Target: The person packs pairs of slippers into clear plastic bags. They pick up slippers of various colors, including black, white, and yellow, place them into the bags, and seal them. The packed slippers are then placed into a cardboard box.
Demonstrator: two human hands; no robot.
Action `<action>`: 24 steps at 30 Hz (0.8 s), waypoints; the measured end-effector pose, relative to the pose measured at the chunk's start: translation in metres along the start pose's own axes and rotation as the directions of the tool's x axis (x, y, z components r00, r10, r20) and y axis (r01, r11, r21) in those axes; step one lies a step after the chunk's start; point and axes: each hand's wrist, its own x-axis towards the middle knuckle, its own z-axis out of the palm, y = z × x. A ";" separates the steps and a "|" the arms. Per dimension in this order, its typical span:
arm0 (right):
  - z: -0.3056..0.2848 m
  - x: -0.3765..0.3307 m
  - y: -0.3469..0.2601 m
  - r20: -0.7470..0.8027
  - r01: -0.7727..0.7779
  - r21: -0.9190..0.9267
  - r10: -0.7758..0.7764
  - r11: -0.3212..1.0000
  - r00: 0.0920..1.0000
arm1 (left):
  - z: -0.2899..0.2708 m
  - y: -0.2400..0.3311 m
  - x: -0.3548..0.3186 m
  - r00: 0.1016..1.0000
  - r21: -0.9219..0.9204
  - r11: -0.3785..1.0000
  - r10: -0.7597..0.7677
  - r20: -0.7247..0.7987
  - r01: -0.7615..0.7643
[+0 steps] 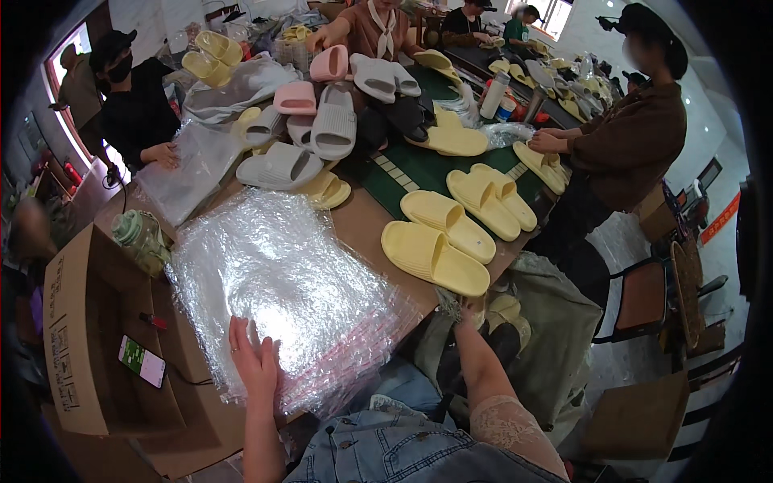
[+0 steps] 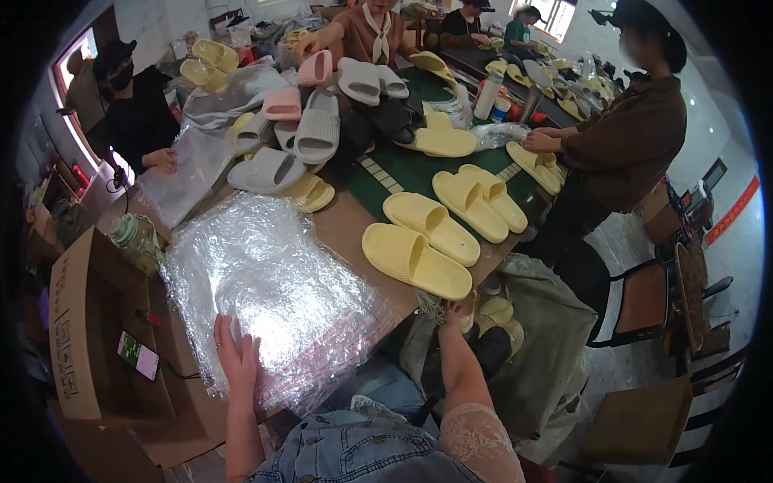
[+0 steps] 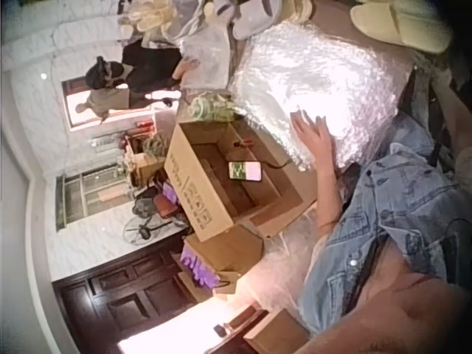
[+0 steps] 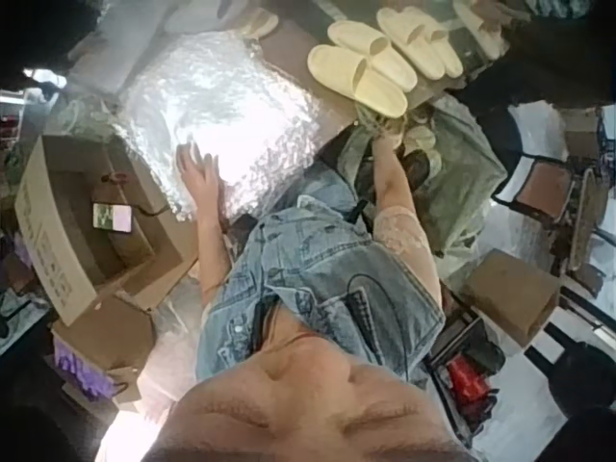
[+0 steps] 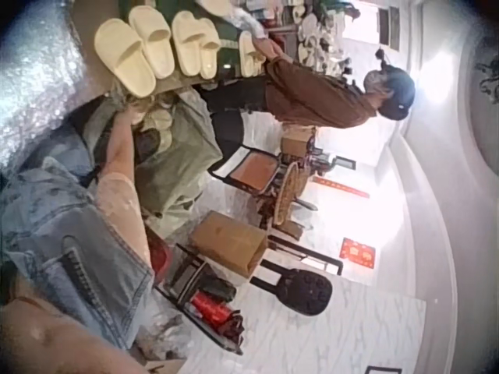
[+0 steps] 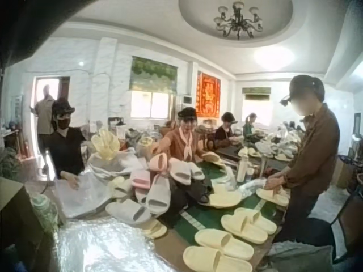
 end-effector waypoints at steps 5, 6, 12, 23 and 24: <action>-0.054 -0.017 -0.028 -0.287 0.279 0.313 -0.190 0.908 0.939 | -0.008 0.004 -0.004 1.000 -0.011 1.000 -0.027 0.001 0.027; -0.081 -0.013 -0.034 -0.351 0.404 0.182 -0.324 0.897 0.878 | -0.006 0.004 -0.004 1.000 -0.018 1.000 -0.023 0.005 0.024; -0.108 -0.130 -0.243 -0.361 0.757 -0.189 -0.762 0.625 0.538 | -0.003 0.002 -0.009 1.000 0.044 0.999 -0.017 -0.025 0.018; 0.004 -0.078 -0.340 0.282 0.697 -0.645 -0.751 0.312 0.597 | -0.014 0.002 -0.008 0.985 0.323 0.937 0.088 0.149 -0.133; 0.015 -0.078 -0.342 0.276 0.722 -0.594 -0.753 0.354 0.597 | -0.024 0.004 -0.007 0.969 0.308 0.936 0.101 0.227 -0.170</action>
